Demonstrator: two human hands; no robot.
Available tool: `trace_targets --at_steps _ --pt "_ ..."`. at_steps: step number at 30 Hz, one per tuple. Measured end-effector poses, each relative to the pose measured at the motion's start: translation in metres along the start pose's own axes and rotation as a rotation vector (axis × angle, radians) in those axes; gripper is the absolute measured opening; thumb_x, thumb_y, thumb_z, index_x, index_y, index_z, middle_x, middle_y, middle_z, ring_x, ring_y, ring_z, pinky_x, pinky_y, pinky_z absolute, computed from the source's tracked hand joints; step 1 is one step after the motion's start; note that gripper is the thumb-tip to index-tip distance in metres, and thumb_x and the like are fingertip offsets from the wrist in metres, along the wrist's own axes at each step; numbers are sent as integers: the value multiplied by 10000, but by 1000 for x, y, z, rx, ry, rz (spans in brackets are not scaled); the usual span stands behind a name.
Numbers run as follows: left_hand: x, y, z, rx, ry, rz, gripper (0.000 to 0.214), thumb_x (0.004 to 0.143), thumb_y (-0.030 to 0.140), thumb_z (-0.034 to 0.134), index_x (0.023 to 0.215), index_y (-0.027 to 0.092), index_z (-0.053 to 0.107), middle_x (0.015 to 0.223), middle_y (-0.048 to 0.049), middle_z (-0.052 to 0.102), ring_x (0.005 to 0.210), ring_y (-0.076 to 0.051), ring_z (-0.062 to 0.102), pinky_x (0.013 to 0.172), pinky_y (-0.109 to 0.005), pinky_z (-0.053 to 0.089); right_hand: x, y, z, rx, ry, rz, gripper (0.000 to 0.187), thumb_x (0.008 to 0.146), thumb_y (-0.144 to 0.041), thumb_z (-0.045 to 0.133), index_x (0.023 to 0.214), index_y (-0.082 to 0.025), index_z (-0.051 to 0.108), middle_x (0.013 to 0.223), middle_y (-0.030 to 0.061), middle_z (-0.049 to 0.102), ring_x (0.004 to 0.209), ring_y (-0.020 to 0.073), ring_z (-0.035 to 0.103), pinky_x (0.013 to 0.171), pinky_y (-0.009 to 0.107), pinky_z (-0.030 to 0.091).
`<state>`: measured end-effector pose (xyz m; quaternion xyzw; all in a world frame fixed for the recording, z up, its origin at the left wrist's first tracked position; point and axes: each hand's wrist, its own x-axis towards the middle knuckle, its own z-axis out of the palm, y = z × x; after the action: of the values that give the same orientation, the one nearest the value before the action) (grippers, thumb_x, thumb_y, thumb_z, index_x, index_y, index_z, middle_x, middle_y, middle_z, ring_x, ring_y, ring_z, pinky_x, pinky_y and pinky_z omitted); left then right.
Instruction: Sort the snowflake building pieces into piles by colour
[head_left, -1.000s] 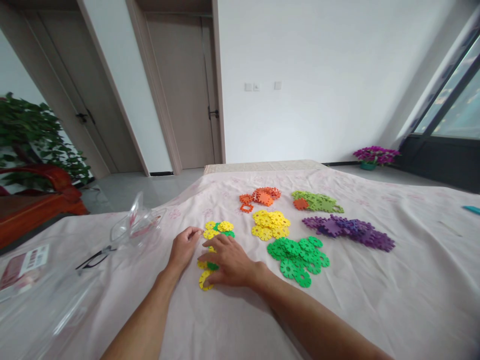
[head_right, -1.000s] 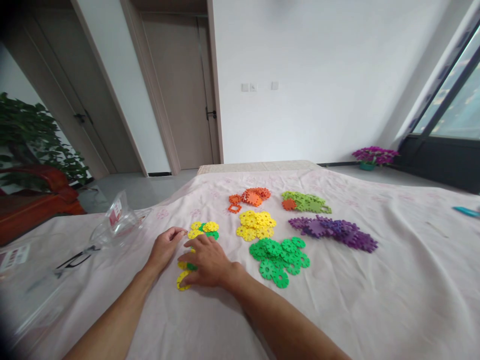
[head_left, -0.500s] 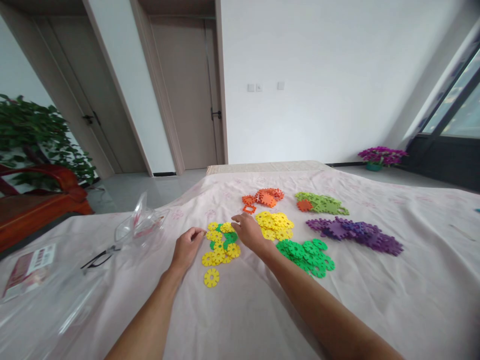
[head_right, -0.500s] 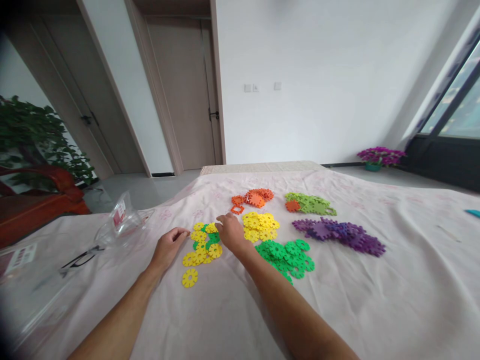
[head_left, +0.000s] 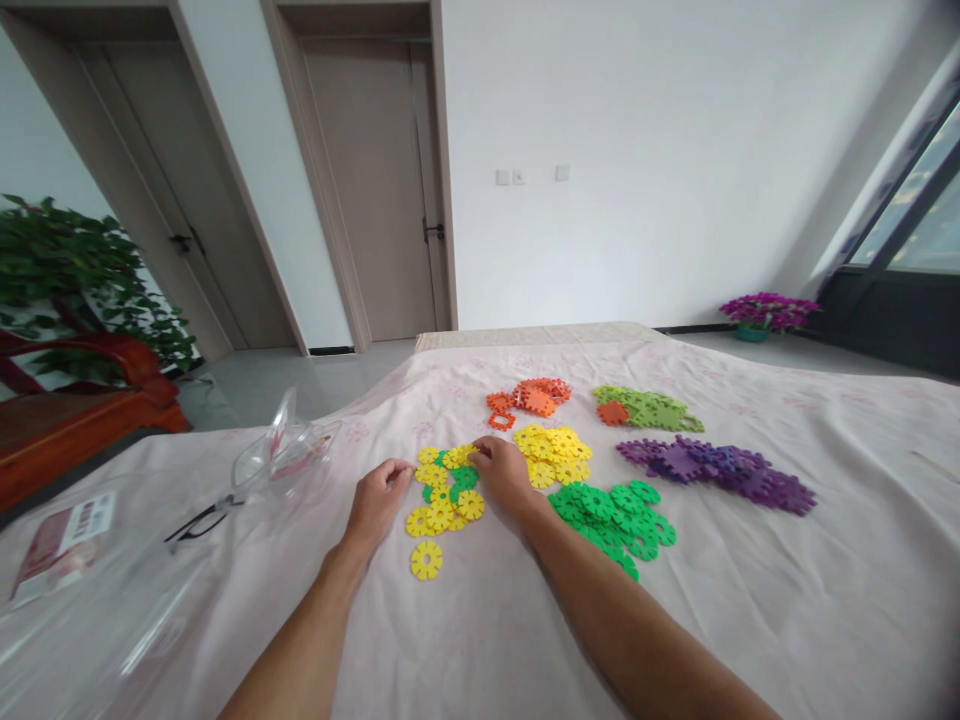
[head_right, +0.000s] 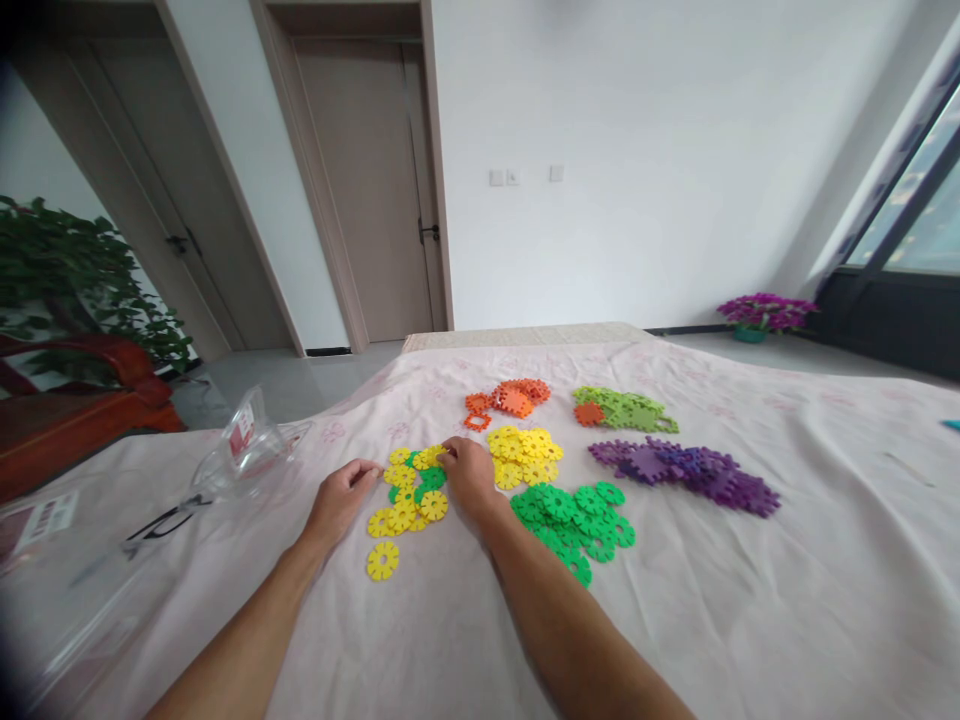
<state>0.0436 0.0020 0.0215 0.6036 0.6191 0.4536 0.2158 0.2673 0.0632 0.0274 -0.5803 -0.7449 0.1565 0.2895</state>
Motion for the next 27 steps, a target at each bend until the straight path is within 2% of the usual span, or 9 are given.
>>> trace_targets --at_steps 4,9,13,16,21,24,27 --pt "0 0 0 6 1 3 294 778 451 514 825 205 668 863 -13 728 842 -195 643 800 -282 467 6 7 -23 39 14 21 210 862 -302 520 946 -224 696 878 8 701 806 149 614 655 214 376" --pt "0 -1 0 4 -12 -6 286 782 440 511 844 211 671 864 -7 726 839 -192 643 788 -279 466 15 29 -73 -85 117 173 226 809 -291 559 996 -242 676 881 17 705 807 164 616 622 226 362" --pt "-1 0 0 -3 -15 -17 282 774 435 515 832 206 669 861 -10 728 841 -197 644 779 -278 466 15 53 -97 -202 114 289 220 792 -289 557 961 -248 692 920 35 705 831 179 624 632 238 380" --pt "-1 -1 0 -1 -15 -13 278 774 436 517 828 208 668 857 -7 728 848 -195 644 777 -273 463 13 68 -100 -249 109 358 228 781 -282 554 953 -252 702 950 58 701 856 199 631 645 253 397" --pt "-1 -3 0 7 -14 -14 268 772 430 519 836 221 674 855 5 728 846 -189 641 774 -266 459 11 80 -98 -286 97 381 220 758 -248 551 906 -236 714 978 82 689 894 221 624 669 271 414" --pt "0 -3 0 15 -13 -14 273 771 432 517 837 220 675 854 3 727 842 -189 641 771 -268 459 11 76 -97 -316 106 369 233 751 -201 538 907 -233 708 1006 85 675 925 224 613 685 272 414" --pt "0 -3 0 10 -17 -6 277 773 433 516 838 216 673 866 -3 726 846 -192 640 774 -272 461 11 59 -94 -312 133 276 224 778 -193 517 901 -233 700 1010 79 672 917 216 608 679 268 406"
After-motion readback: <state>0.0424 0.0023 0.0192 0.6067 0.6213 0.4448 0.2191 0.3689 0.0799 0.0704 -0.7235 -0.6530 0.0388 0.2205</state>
